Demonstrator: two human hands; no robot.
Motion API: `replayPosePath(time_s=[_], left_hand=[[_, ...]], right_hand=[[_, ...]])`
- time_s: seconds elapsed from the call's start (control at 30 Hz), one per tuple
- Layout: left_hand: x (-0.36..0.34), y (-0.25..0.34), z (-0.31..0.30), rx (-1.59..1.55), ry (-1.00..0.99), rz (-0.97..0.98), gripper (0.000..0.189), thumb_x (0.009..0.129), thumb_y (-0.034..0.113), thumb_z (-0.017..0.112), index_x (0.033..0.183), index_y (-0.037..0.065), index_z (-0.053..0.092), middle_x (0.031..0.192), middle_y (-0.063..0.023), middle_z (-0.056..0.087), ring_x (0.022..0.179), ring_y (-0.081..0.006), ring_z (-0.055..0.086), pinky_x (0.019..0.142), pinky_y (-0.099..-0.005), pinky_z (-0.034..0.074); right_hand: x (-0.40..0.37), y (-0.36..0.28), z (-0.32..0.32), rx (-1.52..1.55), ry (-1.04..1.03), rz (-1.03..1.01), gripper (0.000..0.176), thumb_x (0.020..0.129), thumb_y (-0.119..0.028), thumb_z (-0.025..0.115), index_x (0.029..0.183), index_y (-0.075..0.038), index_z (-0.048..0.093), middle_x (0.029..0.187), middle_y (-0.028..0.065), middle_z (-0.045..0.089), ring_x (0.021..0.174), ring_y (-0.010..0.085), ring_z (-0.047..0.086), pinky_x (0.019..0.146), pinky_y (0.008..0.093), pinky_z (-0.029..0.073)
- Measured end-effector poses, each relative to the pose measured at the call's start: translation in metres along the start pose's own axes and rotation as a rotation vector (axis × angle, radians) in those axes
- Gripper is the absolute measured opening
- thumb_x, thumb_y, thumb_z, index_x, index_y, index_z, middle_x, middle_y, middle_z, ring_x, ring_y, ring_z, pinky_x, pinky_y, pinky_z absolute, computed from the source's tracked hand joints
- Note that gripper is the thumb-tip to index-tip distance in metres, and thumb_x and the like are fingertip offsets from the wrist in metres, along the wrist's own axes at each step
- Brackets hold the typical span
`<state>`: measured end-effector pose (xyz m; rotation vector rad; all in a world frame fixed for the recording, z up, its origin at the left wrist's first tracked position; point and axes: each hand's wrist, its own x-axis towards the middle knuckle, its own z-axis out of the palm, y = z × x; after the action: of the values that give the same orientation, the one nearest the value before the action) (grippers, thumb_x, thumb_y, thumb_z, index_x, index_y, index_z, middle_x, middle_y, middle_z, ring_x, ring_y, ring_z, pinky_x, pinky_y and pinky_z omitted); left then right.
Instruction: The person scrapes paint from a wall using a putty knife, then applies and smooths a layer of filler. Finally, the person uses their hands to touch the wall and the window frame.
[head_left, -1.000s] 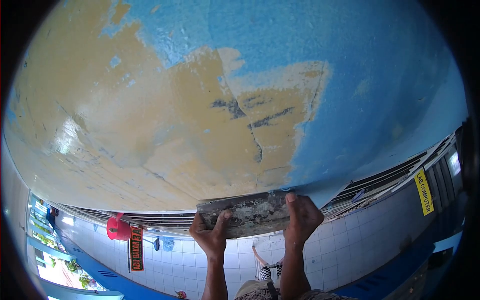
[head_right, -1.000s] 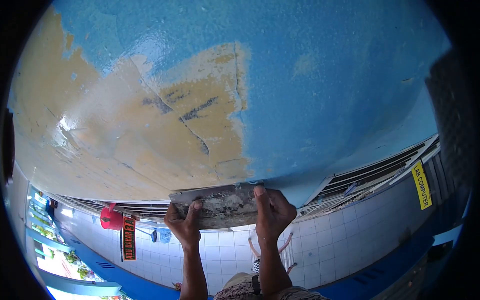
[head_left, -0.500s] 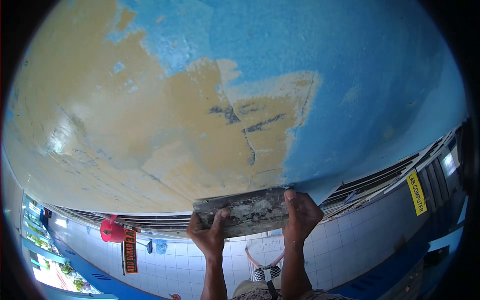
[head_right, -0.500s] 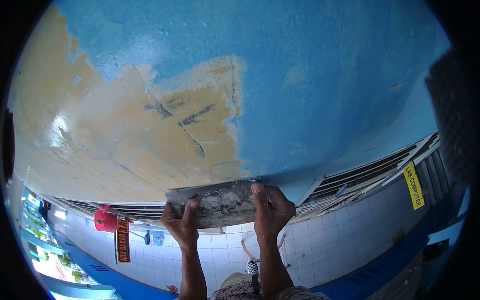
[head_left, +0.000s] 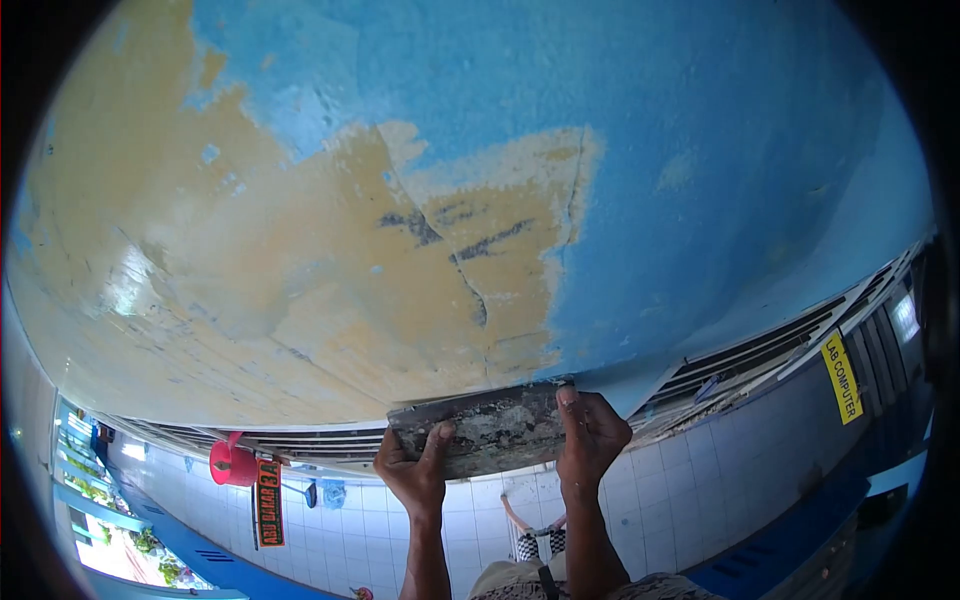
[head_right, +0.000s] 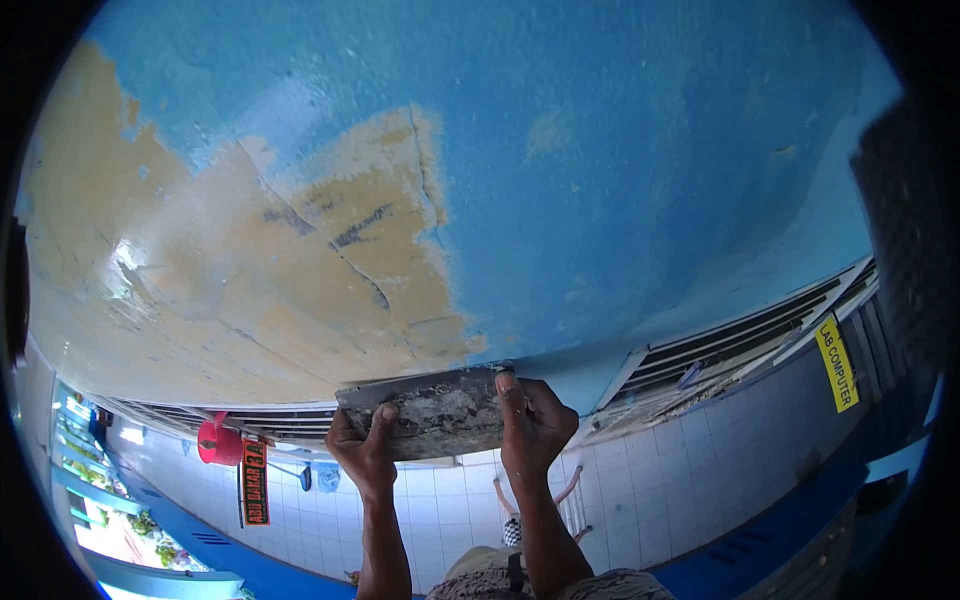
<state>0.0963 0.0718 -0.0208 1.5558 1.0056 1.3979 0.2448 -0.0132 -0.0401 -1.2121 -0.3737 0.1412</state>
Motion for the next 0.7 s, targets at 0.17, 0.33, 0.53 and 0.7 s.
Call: replayPosePath(time_s=[0.17,0.33,0.53,0.7], left_hand=[[0.005,0.016,-0.002,-0.043,-0.015,-0.023,0.031,0.082,0.016,0.084,0.097,-0.005,0.067,0.083,-0.0052,0.070,0.073,-0.0104,0.060,0.070,-0.0268,0.050],[0.001,0.003,0.003,-0.049,0.004,-0.049,0.022,0.081,0.010,0.085,0.093,-0.003,0.070,0.081,-0.0048,0.072,0.072,-0.0084,0.063,0.068,-0.0252,0.052],[-0.003,-0.001,-0.001,-0.017,0.002,-0.013,0.020,0.081,0.007,0.084,0.093,-0.002,0.070,0.081,-0.0044,0.072,0.072,-0.0077,0.062,0.068,-0.0247,0.052],[0.002,0.006,0.000,-0.018,-0.023,-0.029,0.020,0.081,0.006,0.083,0.094,-0.003,0.071,0.083,-0.0053,0.073,0.074,-0.0084,0.063,0.070,-0.0254,0.052]], right_hand=[[0.010,-0.025,0.013,0.086,0.017,-0.061,0.021,0.091,-0.015,0.077,0.083,0.004,0.073,0.060,-0.0058,0.056,0.056,-0.0008,0.039,0.051,0.0200,0.027],[0.002,-0.001,0.002,0.012,0.011,0.000,0.018,0.091,-0.012,0.076,0.083,0.005,0.073,0.060,-0.0043,0.057,0.058,-0.0005,0.043,0.052,0.0194,0.031],[0.001,0.000,0.000,0.016,-0.011,-0.018,0.019,0.091,-0.011,0.075,0.082,0.005,0.071,0.060,-0.0047,0.056,0.058,-0.0003,0.042,0.053,0.0190,0.032],[0.006,-0.005,0.006,0.054,0.025,-0.031,0.020,0.091,-0.011,0.075,0.081,0.005,0.071,0.061,-0.0046,0.057,0.058,-0.0004,0.042,0.054,0.0188,0.032]])
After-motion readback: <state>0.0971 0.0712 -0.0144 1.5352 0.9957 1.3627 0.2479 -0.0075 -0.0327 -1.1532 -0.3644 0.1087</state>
